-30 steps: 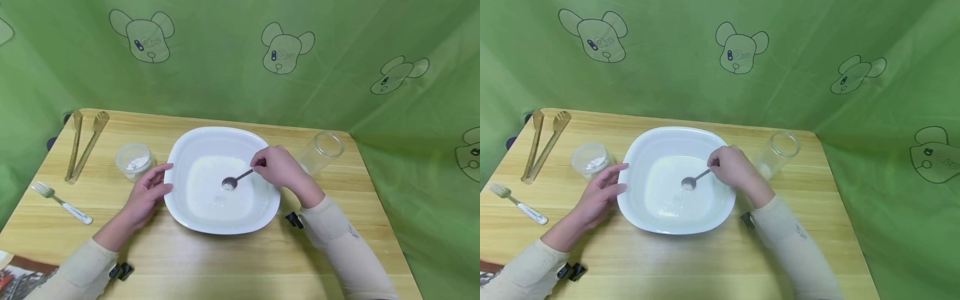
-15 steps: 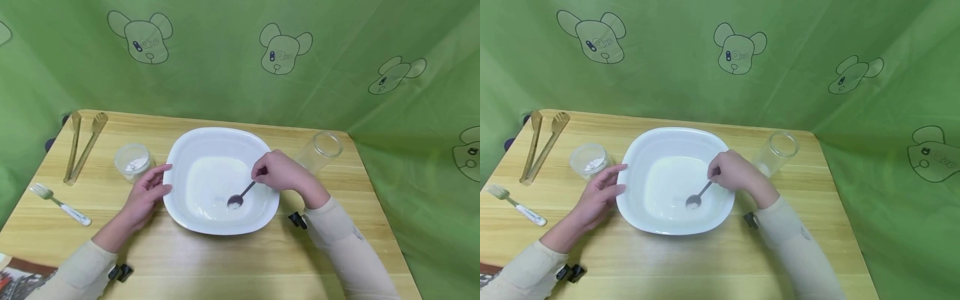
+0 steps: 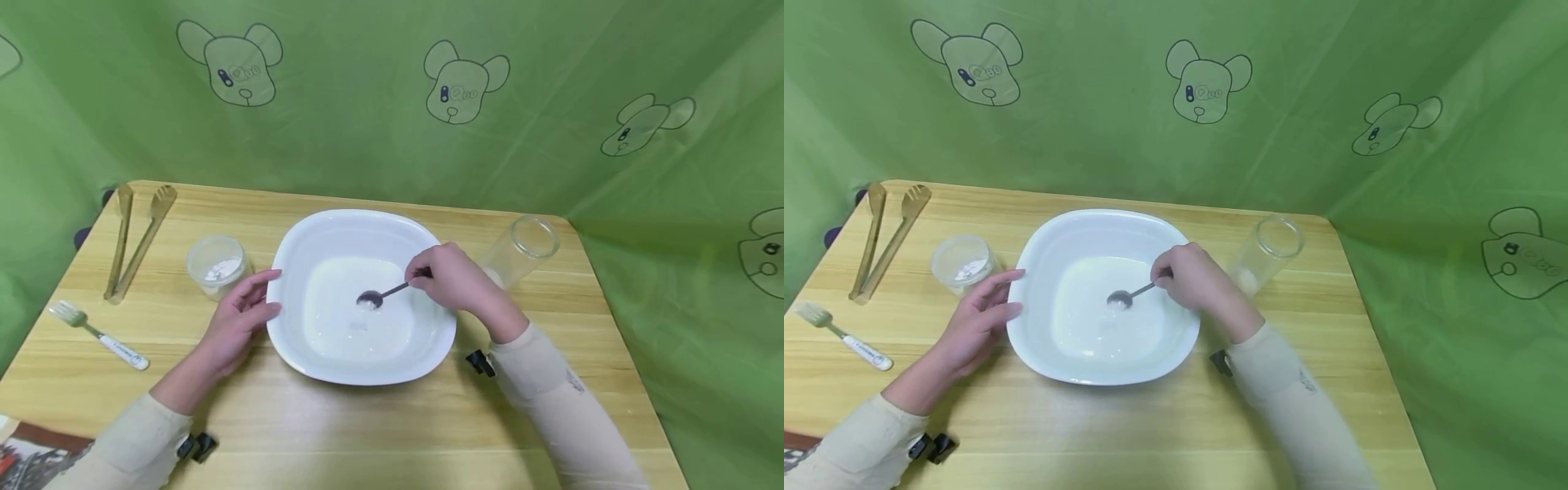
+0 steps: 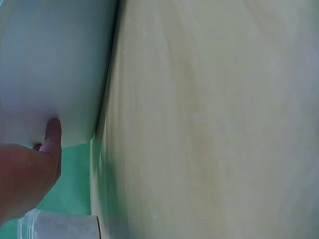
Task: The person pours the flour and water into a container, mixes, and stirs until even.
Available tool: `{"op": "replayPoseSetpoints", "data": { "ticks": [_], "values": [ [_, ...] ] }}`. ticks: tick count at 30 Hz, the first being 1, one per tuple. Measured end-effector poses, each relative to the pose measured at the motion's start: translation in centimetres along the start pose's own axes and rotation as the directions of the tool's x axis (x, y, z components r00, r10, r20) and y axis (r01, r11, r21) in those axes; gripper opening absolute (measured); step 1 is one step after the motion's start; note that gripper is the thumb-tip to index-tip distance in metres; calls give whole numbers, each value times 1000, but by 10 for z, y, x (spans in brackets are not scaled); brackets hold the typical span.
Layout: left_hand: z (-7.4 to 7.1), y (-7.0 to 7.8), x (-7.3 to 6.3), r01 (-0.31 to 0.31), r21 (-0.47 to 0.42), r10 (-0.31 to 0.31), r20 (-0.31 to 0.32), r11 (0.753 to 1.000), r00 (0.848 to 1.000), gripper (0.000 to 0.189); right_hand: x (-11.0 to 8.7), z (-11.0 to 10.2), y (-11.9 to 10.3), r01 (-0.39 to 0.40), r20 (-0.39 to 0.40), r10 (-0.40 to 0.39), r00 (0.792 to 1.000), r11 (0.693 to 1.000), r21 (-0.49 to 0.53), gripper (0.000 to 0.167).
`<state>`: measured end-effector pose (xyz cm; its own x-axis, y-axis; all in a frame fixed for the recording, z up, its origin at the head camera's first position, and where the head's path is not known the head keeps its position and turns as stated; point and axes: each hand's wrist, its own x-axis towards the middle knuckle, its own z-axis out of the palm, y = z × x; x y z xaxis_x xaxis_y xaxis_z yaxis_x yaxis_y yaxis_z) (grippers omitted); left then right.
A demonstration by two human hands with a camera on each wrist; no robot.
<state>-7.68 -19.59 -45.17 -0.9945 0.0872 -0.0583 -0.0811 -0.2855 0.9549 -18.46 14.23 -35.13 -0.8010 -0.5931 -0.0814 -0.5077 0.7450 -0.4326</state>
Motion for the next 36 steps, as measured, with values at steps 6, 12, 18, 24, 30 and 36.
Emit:
{"op": "replayPoseSetpoints", "data": {
  "ticks": [6,12,18,24,30,36],
  "values": [
    [0,0,0,-2,-5,2,1,1000,1000,51,-7,-10,2,-52,43,54,998,997,-56,14],
    [0,0,1,-5,-4,5,3,1000,1000,51,-4,-7,6,-142,-110,132,985,986,-89,13],
    [0,0,0,1,-6,-1,-1,1000,1000,52,1,4,-1,-37,-18,37,999,999,18,12],
    [1,0,0,-3,-8,3,1,1000,1000,51,-5,-4,-2,-39,72,40,997,999,-19,14],
    [0,-2,1,-19,-40,20,3,999,1000,51,-3,-7,5,-122,-35,120,992,991,-60,11],
    [0,-2,1,-19,-37,19,7,999,1000,52,-2,-4,3,-48,76,49,996,999,-8,13]
  ]
}}
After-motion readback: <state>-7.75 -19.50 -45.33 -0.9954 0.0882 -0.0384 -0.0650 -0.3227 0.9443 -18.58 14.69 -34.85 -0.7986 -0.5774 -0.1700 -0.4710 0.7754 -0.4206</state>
